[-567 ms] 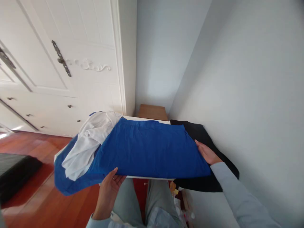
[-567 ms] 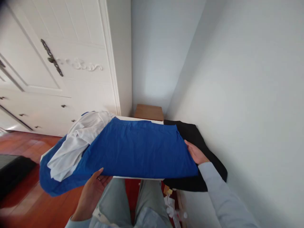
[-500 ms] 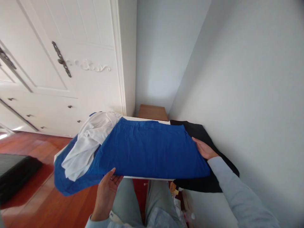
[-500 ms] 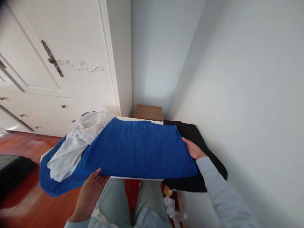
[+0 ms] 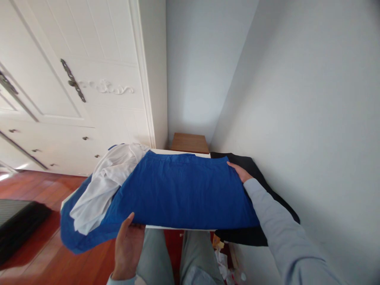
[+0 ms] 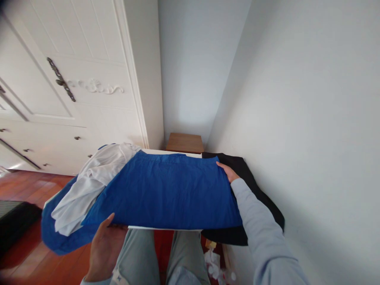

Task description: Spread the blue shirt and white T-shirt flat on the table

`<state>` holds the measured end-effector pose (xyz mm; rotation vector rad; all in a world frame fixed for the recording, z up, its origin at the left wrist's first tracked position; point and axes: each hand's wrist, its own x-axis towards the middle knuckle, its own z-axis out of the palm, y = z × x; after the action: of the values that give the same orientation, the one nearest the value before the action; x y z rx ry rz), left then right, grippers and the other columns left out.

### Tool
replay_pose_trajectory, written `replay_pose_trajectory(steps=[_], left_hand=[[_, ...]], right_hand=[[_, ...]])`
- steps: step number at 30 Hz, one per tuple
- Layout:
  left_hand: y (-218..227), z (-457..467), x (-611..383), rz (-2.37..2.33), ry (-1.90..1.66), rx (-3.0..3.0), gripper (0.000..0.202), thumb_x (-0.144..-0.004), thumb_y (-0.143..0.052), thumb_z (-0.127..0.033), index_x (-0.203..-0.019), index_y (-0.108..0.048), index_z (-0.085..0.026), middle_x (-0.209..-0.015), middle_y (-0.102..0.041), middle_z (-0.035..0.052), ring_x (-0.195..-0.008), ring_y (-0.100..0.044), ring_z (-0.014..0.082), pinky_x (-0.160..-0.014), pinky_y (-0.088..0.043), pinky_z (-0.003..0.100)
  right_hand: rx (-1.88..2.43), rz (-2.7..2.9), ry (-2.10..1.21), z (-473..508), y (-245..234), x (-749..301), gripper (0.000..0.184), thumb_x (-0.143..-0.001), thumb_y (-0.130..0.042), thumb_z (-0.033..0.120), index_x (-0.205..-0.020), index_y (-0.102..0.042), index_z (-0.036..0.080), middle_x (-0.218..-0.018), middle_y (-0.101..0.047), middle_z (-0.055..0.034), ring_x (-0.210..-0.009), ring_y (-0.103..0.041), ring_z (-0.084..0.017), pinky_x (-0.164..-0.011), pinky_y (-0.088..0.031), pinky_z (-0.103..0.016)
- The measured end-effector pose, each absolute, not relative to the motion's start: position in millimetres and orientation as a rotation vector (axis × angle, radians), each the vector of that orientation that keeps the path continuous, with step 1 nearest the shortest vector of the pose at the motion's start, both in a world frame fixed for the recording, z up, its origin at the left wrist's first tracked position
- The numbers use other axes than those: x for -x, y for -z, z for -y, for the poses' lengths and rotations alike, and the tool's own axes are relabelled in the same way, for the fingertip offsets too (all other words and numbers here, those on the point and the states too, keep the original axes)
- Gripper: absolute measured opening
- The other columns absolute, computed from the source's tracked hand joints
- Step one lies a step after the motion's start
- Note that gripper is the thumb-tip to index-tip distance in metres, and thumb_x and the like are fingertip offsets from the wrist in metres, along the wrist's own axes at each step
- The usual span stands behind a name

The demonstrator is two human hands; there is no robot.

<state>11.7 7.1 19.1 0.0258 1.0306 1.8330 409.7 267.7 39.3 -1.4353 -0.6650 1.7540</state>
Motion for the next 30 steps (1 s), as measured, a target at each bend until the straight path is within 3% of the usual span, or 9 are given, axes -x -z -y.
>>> replay_pose_trajectory(steps=[4, 7, 10, 14, 18, 22, 30], left_hand=[[-34.6, -16.6, -13.2, -0.977, -1.874, 0.003, 0.028, -0.089, -0.056, -0.031, -0.112, -0.070, -0.025, -0.118, -0.072, 0.0024, -0.120, -0.062, 0.0247, -0.098, -0.055, 0.038], [-40.2, -23.9, -9.8, -1.052, -1.845, 0.036, 0.029, -0.090, -0.057, -0.033, -0.115, -0.070, -0.025, -0.115, -0.074, 0.0036, -0.117, -0.064, 0.0261, -0.097, -0.056, 0.040], [-39.4, -32.4, -3.8, -1.213, -1.800, 0.036, 0.029, -0.086, -0.064, -0.025, -0.114, -0.070, -0.022, -0.111, -0.075, 0.0049, -0.110, -0.068, 0.0253, -0.095, -0.057, 0.039], [-37.5, -46.8, 0.8, -1.405, -1.808, 0.086, 0.032, -0.082, -0.068, -0.017, -0.114, -0.069, -0.017, -0.103, -0.076, 0.0076, -0.106, -0.070, 0.0252, -0.093, -0.059, 0.038], [-50.9, -55.9, -7.5, -1.430, -1.891, 0.095, 0.037, -0.083, -0.068, -0.015, -0.120, -0.067, -0.016, -0.103, -0.076, 0.0080, -0.107, -0.069, 0.0241, -0.096, -0.057, 0.039], [-76.7, -52.2, -25.8, -1.389, -1.940, 0.123, 0.035, -0.079, -0.071, -0.009, -0.114, -0.069, -0.017, -0.107, -0.075, 0.0070, -0.107, -0.069, 0.0236, -0.100, -0.055, 0.041], [-100.1, -48.8, -63.8, -1.244, -1.829, 0.045, 0.033, -0.080, -0.070, -0.008, -0.112, -0.070, -0.017, -0.106, -0.076, 0.0077, -0.103, -0.071, 0.0242, -0.099, -0.056, 0.042]], right_hand=[[1.457, 0.848, -1.752, -277.5, -44.8, -402.2, 0.027, -0.089, -0.068, 0.030, -0.096, -0.073, 0.004, -0.086, -0.076, -0.0190, -0.075, -0.073, -0.024, -0.084, -0.057, -0.040], [1.556, 1.080, -1.616, -284.8, -47.3, -394.6, 0.021, -0.078, -0.077, 0.021, -0.092, -0.074, 0.005, -0.088, -0.076, -0.0193, -0.076, -0.073, -0.025, -0.085, -0.057, -0.042], [1.601, 1.176, -1.457, -289.9, -51.3, -387.7, 0.014, -0.070, -0.079, 0.008, -0.083, -0.074, 0.007, -0.081, -0.076, -0.0158, -0.074, -0.071, -0.024, -0.086, -0.056, -0.042], [1.643, 1.275, -1.190, -284.0, -69.2, -380.6, 0.010, -0.066, -0.079, 0.007, -0.074, -0.074, 0.009, -0.074, -0.075, -0.0105, -0.079, -0.070, -0.024, -0.091, -0.052, -0.039], [1.676, 1.429, -0.865, -254.3, -105.8, -379.8, 0.016, -0.072, -0.078, 0.020, -0.084, -0.075, 0.010, -0.084, -0.076, -0.0108, -0.088, -0.071, -0.026, -0.088, -0.051, -0.035], [1.694, 1.575, -0.548, -203.1, -150.2, -394.3, 0.029, -0.077, -0.073, 0.036, -0.092, -0.074, 0.011, -0.087, -0.077, -0.0110, -0.085, -0.072, -0.027, -0.078, -0.054, -0.034], [1.929, 1.384, -0.324, -88.2, -195.8, -452.2, 0.040, -0.069, -0.067, 0.056, -0.078, -0.071, 0.017, -0.070, -0.073, -0.0081, -0.069, -0.069, -0.030, -0.061, -0.052, -0.036]])
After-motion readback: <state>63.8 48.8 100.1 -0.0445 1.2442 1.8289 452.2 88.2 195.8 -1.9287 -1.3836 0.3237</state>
